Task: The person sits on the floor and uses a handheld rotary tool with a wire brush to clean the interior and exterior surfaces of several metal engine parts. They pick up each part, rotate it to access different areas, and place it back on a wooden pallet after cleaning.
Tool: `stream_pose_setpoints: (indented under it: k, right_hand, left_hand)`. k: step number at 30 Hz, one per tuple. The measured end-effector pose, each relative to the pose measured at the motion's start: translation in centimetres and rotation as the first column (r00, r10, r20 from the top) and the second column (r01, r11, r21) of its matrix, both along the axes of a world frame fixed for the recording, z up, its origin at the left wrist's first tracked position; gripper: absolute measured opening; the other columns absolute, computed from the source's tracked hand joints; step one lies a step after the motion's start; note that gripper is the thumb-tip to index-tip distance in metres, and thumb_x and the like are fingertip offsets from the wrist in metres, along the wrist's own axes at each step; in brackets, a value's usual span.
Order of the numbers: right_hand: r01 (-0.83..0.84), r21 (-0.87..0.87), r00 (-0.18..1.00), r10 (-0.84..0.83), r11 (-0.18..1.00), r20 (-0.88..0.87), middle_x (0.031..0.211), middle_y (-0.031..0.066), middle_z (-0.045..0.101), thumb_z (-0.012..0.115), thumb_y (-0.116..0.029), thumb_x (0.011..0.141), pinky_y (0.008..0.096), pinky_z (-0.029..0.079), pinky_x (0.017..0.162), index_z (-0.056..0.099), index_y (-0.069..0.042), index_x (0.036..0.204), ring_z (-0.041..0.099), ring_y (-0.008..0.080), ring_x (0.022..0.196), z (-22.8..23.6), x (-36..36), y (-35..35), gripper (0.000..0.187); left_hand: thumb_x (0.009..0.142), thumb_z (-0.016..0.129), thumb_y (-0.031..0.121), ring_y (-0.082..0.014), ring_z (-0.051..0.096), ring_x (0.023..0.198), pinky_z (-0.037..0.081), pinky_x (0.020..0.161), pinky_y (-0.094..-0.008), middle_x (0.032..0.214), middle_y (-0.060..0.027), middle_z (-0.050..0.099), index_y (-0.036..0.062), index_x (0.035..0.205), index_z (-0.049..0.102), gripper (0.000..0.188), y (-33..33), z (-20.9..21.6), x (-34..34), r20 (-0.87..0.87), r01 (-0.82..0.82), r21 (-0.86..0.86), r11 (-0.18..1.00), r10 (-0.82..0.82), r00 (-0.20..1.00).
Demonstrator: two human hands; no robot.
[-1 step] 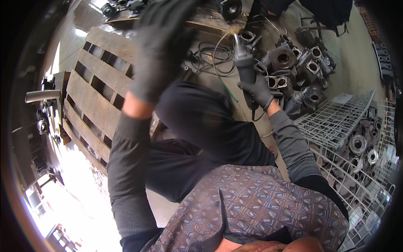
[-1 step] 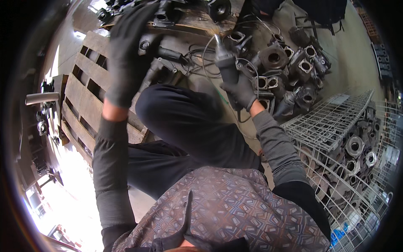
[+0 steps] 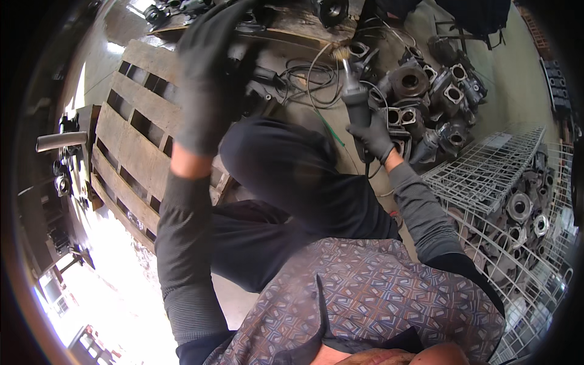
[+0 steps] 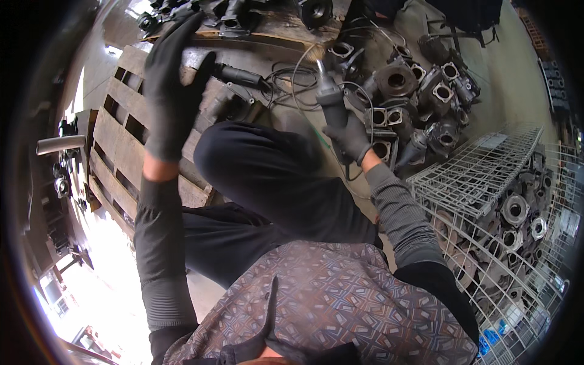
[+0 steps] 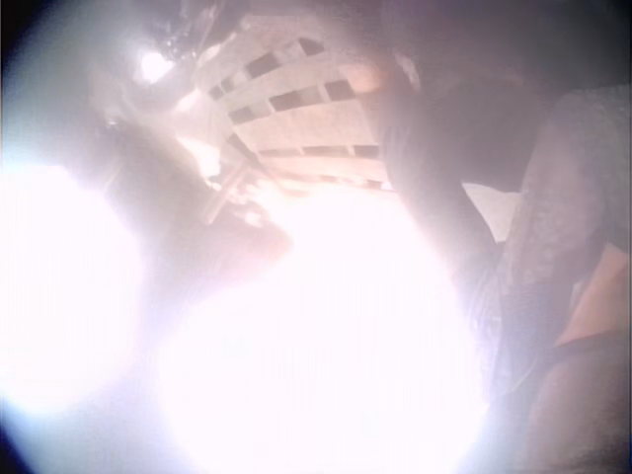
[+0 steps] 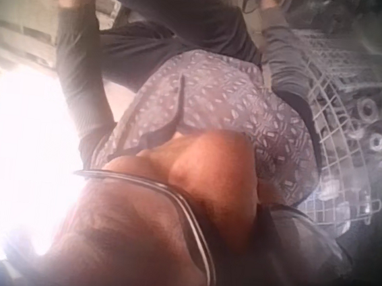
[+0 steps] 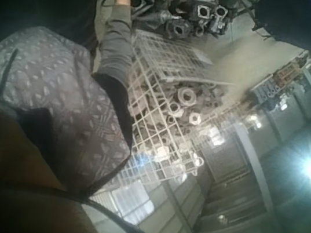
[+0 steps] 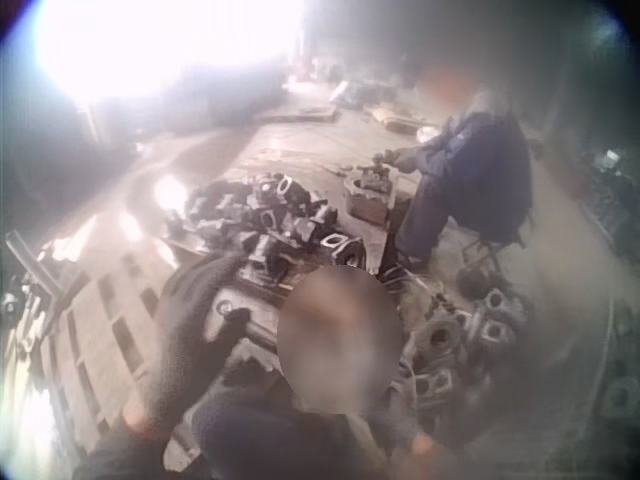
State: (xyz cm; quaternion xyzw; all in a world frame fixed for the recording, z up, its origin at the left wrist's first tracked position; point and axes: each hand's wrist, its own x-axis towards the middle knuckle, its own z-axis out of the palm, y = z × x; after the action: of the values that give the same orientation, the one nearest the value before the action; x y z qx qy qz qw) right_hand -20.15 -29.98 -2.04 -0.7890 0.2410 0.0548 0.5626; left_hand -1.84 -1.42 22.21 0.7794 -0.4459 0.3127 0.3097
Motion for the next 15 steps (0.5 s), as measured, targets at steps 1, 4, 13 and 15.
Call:
stream_pose_setpoints:
  k: [1,4,13,15]
  right_hand:
    - [0.028,-0.078,0.999,-0.030,0.997,-0.015,0.096,0.0121,0.069,0.089,-0.034,0.068,0.0391,0.055,0.079,0.060,0.000,0.114,0.068,0.0242,0.087,-3.0,-2.5,-0.6,0.064]
    - [0.113,-0.086,0.986,-0.122,0.990,-0.109,0.096,0.0130,0.070,0.088,-0.032,0.069,0.0401,0.055,0.077,0.060,0.000,0.111,0.068,0.0246,0.085,-9.9,-8.4,-1.7,0.060]
    - [0.067,-0.195,0.897,-0.145,0.978,-0.417,0.108,0.0230,0.070,0.087,-0.037,0.069,0.0472,0.053,0.084,0.057,-0.001,0.122,0.069,0.0390,0.096,-16.4,-12.8,-2.1,0.071]
    - [0.025,-0.267,0.925,-0.123,0.963,-0.359,0.103,0.0236,0.070,0.085,-0.030,0.070,0.0490,0.053,0.080,0.057,-0.001,0.115,0.069,0.0408,0.092,-17.5,-13.2,-2.1,0.061]
  left_hand:
    - [0.082,0.079,0.003,-0.0305,0.066,0.118,0.051,0.101,-0.0403,0.124,-0.0125,0.071,0.0057,0.131,0.066,0.050,1.4,-1.2,-0.7,-0.078,-0.117,-0.059,0.991,0.112,0.991]
    - [0.093,0.074,0.005,-0.0168,0.069,0.112,0.053,0.097,-0.0309,0.120,-0.0089,0.073,0.0039,0.131,0.066,0.039,5.8,-3.9,-2.7,-0.406,-0.256,0.025,0.966,0.244,0.881]
    - [0.101,0.065,0.008,-0.0119,0.066,0.111,0.050,0.097,-0.0259,0.123,-0.0076,0.072,-0.0005,0.133,0.064,0.032,10.7,-8.4,-6.8,-0.822,-0.441,-0.030,0.897,0.229,0.522]
    - [0.101,0.064,0.007,-0.0122,0.066,0.111,0.050,0.096,-0.0257,0.122,-0.0078,0.072,-0.0006,0.133,0.064,0.032,11.3,-8.6,-7.1,-0.812,-0.455,0.002,0.891,0.267,0.519]
